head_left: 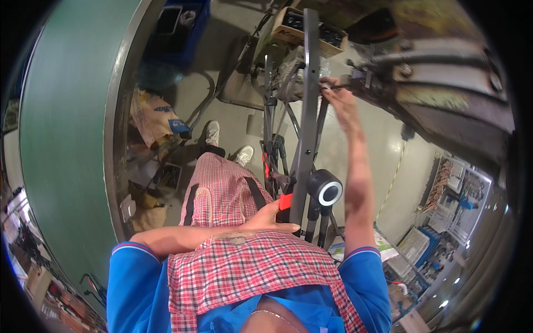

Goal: The person assembles metal frames by inserting them into a press machine, activating the press, and removing the finished frames. They place the assembled frames onto a nearby cart and repeat the process with additional frames from the workbench.

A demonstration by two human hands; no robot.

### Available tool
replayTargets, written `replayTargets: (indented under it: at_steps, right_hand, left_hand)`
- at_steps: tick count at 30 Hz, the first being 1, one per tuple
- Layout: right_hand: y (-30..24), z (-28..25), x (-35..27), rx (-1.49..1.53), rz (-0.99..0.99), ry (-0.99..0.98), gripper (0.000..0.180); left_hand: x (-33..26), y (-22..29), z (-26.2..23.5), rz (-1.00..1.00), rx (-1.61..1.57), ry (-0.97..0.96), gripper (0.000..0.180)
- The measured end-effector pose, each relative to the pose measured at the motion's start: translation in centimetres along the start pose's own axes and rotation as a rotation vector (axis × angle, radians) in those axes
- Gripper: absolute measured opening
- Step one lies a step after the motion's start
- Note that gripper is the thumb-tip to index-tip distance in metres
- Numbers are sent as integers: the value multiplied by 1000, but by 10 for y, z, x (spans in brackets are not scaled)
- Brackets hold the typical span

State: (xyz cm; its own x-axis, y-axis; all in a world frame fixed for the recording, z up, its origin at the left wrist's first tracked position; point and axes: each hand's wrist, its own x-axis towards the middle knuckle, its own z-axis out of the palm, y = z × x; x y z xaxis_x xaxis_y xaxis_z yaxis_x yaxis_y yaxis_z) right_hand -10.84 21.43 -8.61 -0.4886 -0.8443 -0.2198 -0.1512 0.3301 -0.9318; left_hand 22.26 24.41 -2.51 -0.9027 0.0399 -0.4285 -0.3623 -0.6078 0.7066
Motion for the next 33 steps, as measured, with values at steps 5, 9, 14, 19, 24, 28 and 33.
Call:
replayTargets:
  at_steps: [5, 9, 14, 19, 24, 28, 33]
  right_hand:
    - [-19, -41, 102, -695, -363, 181, 35]
    - [-14, -42, 174, -1152, -200, 89, 35]
    - [-15, -38, 201, -1225, -197, -25, 27]
    - [-16, -33, 195, -1168, -222, 30, 25]
    - [16, -51, 211, -1202, -360, 35, 27]
    - [25, -56, 214, -1357, -401, 55, 30]
    - [-22, -29, 144, -609, -337, 178, 23]
  left_hand:
    - [2, -14, 4, 46, -137, -11, 69]
    - [3, -16, 6, 53, -165, 14, 67]
    - [8, -23, 5, 98, -103, 13, 67]
    - [9, -21, 7, 101, -152, 30, 67]
    - [8, -21, 7, 89, -137, 38, 67]
    - [8, -25, 8, 103, -78, 72, 66]
    - [9, -36, 10, 116, -89, 85, 65]
